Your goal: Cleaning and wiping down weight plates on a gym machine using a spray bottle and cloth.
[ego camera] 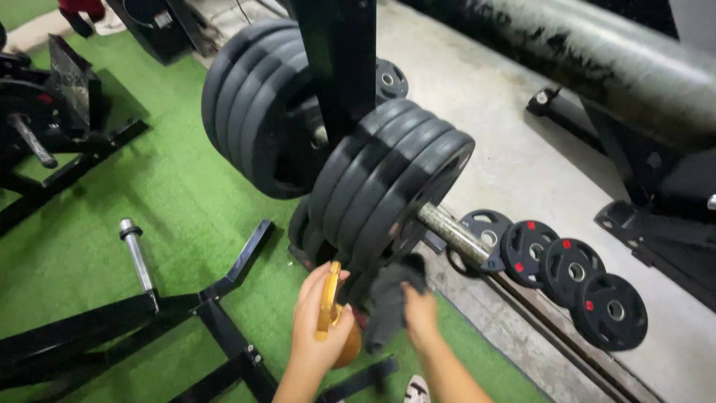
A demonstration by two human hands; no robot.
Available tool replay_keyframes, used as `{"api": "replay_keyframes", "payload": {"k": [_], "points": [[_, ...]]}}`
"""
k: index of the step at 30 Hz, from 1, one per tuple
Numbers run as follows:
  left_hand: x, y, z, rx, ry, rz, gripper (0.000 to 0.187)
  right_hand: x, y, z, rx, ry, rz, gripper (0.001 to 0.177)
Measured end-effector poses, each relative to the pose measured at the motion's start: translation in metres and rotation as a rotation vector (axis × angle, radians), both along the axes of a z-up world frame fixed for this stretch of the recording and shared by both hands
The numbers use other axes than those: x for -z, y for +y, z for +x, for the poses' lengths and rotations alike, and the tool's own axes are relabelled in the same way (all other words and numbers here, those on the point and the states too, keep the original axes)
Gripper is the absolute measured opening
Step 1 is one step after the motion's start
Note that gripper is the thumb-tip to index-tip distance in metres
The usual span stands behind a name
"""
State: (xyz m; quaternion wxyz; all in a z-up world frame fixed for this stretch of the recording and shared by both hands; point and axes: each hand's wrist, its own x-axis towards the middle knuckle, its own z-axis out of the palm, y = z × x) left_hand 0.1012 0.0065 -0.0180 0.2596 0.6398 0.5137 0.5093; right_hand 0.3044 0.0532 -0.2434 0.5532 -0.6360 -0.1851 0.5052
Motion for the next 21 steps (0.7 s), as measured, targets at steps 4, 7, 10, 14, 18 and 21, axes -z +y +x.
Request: {"api": "replay_keyframes", "payload": {"k": [4, 7, 10, 14, 18, 21], "points": [[-0.002, -0.003, 0.002, -0.033, 0.001, -0.078, 0.054, -0.078, 0.014, 0.072, 0.012, 0.009, 0.012, 0.031], [-0.003, 0.0, 0.01, -0.039, -0.028, -0.097, 0.052, -0.199, 0.045, 0.077, 0.002, 0.108, 0.551, 0.035], [-0.009, 0.001, 0.021, -0.103, -0.023, -0.121, 0.053, -0.256, 0.086, 0.06, -0.074, 0.367, 0.641, 0.05], [-0.016, 0.002, 0.033, -0.124, -0.052, -0.144, 0.052, -0.272, 0.107, 0.006, -0.134, -0.598, 0.698, 0.055], [-0.02, -0.005, 0.039, -0.17, -0.198, -0.35, 0.052, -0.235, 0.069, -0.025, -0.178, -1.056, 0.909, 0.052], [0.01, -0.007, 0.035, -0.23, -0.019, -0.207, 0.057, -0.209, 0.031, -0.035, -0.297, -0.883, 0.985, 0.075]]}}
